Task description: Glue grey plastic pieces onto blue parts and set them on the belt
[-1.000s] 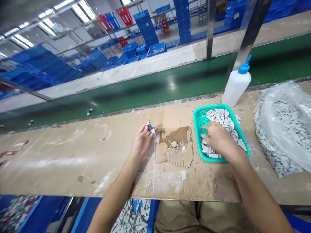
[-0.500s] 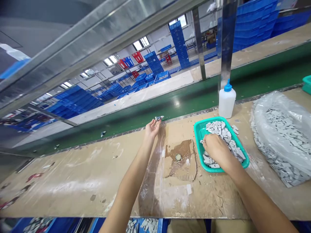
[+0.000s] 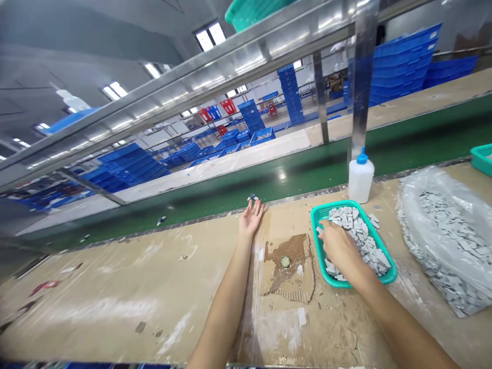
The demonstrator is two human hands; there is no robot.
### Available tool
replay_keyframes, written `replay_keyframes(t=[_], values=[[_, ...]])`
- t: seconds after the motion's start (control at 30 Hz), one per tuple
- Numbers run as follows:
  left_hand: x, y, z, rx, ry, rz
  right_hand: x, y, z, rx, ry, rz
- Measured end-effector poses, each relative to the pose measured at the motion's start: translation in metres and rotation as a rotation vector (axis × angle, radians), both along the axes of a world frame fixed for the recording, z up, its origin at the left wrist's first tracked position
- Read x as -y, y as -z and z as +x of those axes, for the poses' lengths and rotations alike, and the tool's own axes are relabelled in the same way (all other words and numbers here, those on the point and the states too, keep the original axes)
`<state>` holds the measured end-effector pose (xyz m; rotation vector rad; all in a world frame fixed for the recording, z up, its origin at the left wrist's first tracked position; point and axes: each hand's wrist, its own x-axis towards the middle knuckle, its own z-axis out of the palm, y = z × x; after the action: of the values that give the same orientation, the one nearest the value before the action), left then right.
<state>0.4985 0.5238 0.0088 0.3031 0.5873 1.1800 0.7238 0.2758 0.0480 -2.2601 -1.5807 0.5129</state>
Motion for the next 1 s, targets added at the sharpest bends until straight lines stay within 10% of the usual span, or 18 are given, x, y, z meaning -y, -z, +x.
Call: replay_keyframes(t=[1.0], values=[[-0.024,-0.016,-0.003,-0.056,0.022,-0.199,-0.003,-0.015,-0.016,0.065,-0.037,-0.165]])
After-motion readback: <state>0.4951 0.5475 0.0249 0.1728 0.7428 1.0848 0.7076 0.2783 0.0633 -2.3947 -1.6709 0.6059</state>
